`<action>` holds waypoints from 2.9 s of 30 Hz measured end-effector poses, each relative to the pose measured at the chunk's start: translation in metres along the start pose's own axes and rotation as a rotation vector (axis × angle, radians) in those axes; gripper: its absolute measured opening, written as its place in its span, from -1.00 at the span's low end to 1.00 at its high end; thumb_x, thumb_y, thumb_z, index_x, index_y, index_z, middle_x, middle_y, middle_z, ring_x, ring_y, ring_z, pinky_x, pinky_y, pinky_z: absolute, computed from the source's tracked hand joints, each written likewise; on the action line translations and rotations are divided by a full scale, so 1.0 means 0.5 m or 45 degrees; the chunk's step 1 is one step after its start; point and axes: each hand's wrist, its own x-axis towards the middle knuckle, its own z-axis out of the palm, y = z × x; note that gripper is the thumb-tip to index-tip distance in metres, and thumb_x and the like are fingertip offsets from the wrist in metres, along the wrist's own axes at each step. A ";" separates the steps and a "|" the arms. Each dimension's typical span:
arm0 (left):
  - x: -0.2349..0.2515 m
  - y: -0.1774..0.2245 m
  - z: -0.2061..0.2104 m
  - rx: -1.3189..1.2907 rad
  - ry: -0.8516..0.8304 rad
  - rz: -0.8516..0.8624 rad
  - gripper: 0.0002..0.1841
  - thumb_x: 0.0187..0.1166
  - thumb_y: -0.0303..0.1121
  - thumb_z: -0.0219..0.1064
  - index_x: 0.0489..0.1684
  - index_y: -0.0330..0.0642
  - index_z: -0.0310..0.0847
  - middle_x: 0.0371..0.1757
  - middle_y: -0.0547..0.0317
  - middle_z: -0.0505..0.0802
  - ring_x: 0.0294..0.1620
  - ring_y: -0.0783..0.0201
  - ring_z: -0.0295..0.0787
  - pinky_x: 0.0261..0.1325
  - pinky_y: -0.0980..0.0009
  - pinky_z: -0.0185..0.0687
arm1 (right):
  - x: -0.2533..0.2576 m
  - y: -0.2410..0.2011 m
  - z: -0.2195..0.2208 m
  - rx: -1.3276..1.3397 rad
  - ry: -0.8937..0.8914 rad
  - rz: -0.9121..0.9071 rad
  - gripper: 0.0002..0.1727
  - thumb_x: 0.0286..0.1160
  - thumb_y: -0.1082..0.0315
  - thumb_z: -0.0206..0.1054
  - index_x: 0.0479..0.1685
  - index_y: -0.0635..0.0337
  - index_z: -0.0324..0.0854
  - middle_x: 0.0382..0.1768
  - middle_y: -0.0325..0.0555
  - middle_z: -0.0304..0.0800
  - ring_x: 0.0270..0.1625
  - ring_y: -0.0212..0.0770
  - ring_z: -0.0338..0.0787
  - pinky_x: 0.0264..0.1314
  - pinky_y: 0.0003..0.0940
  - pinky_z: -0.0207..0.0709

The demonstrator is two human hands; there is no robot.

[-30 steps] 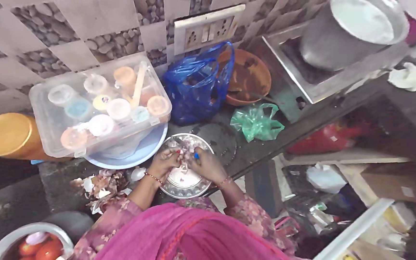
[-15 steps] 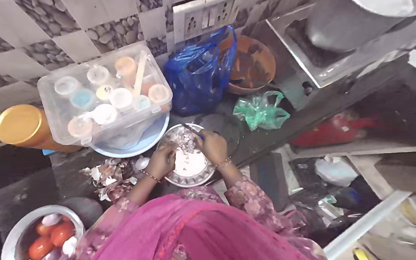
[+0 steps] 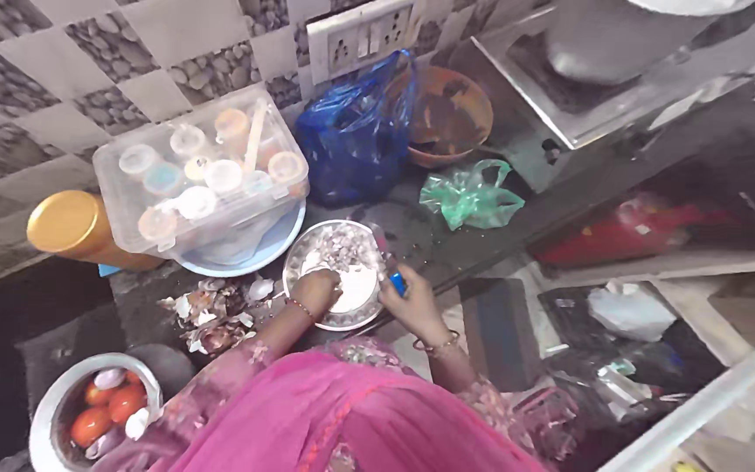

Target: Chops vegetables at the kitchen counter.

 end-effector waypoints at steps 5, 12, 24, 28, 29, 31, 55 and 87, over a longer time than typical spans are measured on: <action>0.007 0.002 0.004 0.067 0.006 -0.006 -0.67 0.73 -0.24 0.21 0.16 -0.30 0.72 0.25 -0.22 0.79 0.37 -0.19 0.69 0.43 -0.18 0.51 | -0.024 0.019 -0.011 0.028 0.020 0.042 -0.71 0.56 0.20 0.27 -0.09 0.30 0.67 -0.48 -0.16 0.62 -0.45 -0.36 0.59 -0.31 -0.34 0.52; -0.032 -0.053 -0.001 -0.651 0.182 0.152 -0.70 0.65 -0.33 0.36 0.17 -0.36 0.73 0.04 -0.08 0.88 -0.03 0.24 0.86 0.22 0.27 0.73 | -0.009 0.026 0.002 0.038 -0.176 0.046 -0.64 0.73 0.18 0.10 0.13 0.30 0.61 -0.41 -0.11 0.62 -0.39 -0.28 0.62 -0.21 -0.25 0.56; -0.044 -0.071 0.006 -1.510 0.409 0.683 -0.77 0.38 -0.58 0.38 -0.03 -0.33 0.75 -0.16 0.47 0.88 -0.18 0.63 0.78 0.03 0.58 0.73 | 0.075 -0.040 0.074 0.306 -0.558 -0.035 -0.70 0.64 0.17 0.23 -0.17 0.30 0.55 -0.44 -0.26 0.50 -0.42 -0.46 0.50 -0.28 -0.46 0.46; -0.037 -0.070 -0.002 -1.500 0.471 0.606 -0.76 0.37 -0.62 0.36 -0.02 -0.40 0.73 -0.17 0.44 0.88 -0.19 0.65 0.77 0.03 0.61 0.72 | 0.089 -0.051 0.080 0.335 -0.604 -0.015 -0.71 0.70 0.19 0.13 -0.24 0.25 0.53 -0.49 -0.33 0.44 -0.47 -0.51 0.46 -0.34 -0.52 0.39; -0.035 -0.068 -0.003 -1.488 0.485 0.583 -0.77 0.38 -0.60 0.36 -0.02 -0.41 0.72 -0.16 0.42 0.87 -0.18 0.65 0.77 0.05 0.61 0.72 | 0.093 -0.050 0.081 0.335 -0.599 -0.022 -0.71 0.72 0.20 0.11 -0.26 0.25 0.54 -0.50 -0.34 0.45 -0.48 -0.52 0.48 -0.34 -0.53 0.41; -0.029 -0.063 -0.008 -1.472 0.517 0.546 -0.78 0.43 -0.57 0.35 -0.01 -0.43 0.72 -0.15 0.39 0.87 -0.17 0.66 0.76 0.07 0.61 0.71 | 0.099 -0.049 0.083 0.318 -0.569 -0.041 -0.67 0.75 0.21 0.07 -0.28 0.27 0.56 -0.51 -0.32 0.46 -0.47 -0.50 0.49 -0.33 -0.50 0.44; -0.010 -0.060 -0.036 -1.416 0.374 0.366 -0.84 0.30 -0.61 0.36 -0.19 -0.36 0.69 -0.33 0.44 0.81 -0.34 0.68 0.70 -0.15 0.65 0.67 | 0.122 -0.031 0.090 0.224 -0.641 -0.070 -0.63 0.79 0.21 0.00 -0.34 0.28 0.51 -0.50 -0.30 0.40 -0.46 -0.48 0.42 -0.32 -0.48 0.36; -0.012 -0.092 -0.049 -0.644 0.249 0.114 -0.17 0.37 -0.51 0.51 0.75 -0.34 0.22 0.88 -0.08 0.12 0.73 0.03 0.32 0.64 0.14 0.38 | 0.152 -0.048 0.068 -0.742 -0.035 -0.015 -0.60 0.71 0.02 0.27 -0.10 0.24 0.72 -0.23 0.22 0.82 -0.14 0.29 0.85 -0.23 0.28 0.62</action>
